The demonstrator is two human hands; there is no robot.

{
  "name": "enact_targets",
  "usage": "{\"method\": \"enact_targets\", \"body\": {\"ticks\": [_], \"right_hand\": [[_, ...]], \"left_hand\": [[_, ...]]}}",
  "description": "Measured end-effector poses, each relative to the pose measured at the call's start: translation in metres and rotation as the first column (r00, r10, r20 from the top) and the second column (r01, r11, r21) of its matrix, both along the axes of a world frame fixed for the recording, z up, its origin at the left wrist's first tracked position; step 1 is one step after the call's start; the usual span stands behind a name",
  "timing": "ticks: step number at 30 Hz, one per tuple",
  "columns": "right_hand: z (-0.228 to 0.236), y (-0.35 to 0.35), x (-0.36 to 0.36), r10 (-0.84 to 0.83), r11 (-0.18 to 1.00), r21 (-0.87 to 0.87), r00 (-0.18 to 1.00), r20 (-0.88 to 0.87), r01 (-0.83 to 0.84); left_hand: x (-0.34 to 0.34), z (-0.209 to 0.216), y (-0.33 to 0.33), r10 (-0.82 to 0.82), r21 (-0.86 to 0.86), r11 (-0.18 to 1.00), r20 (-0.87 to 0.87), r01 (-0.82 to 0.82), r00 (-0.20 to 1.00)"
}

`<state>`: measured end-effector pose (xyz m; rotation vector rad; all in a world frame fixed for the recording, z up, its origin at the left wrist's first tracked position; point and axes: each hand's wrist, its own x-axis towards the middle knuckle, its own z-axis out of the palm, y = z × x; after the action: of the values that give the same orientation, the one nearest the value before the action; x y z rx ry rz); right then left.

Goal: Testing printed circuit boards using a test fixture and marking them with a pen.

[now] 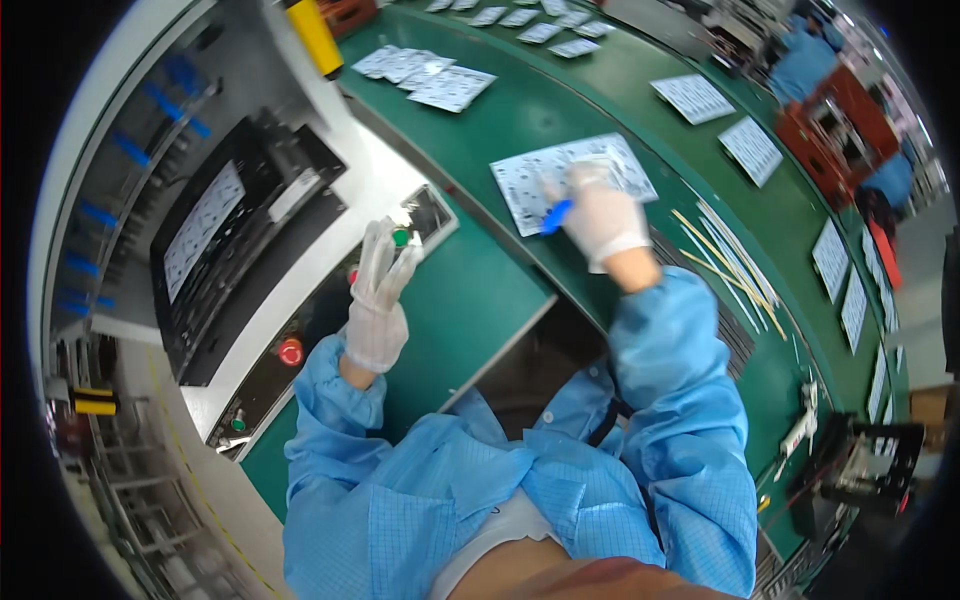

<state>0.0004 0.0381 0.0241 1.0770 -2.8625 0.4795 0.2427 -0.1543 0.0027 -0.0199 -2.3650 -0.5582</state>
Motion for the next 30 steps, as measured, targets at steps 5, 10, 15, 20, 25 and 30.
{"method": "enact_targets", "body": {"ticks": [5,10,15,20,25,30], "right_hand": [[-0.002,0.031,-0.060,0.498,0.838,0.144,0.629,-0.597,-0.527],[-0.039,0.042,-0.079,0.611,0.770,0.024,0.726,-0.315,-0.638],[-0.057,0.043,-0.085,0.436,0.872,-0.288,0.896,0.084,-0.397],[-0.055,0.042,-0.079,0.510,0.786,-0.392,0.860,-0.028,-0.479],[-0.051,0.044,-0.079,0.469,0.823,-0.259,0.862,-0.191,-0.505],[-0.068,0.055,-0.085,0.441,0.811,-0.249,0.833,-0.334,-0.529]], "left_hand": [[0.073,0.013,-0.049,0.346,-0.200,0.911,-0.111,-0.362,0.932],[0.130,0.055,-0.117,0.706,-0.111,0.707,0.039,-0.699,0.707],[0.125,0.094,-0.242,0.805,-0.798,0.448,0.164,-0.403,0.571],[0.117,0.082,-0.282,0.782,-0.819,0.456,0.182,-0.349,0.596],[0.117,0.096,-0.267,0.742,-0.587,0.516,-0.059,-0.624,0.668],[0.126,0.106,-0.189,0.751,-0.538,0.355,-0.323,-0.764,0.576]]}}
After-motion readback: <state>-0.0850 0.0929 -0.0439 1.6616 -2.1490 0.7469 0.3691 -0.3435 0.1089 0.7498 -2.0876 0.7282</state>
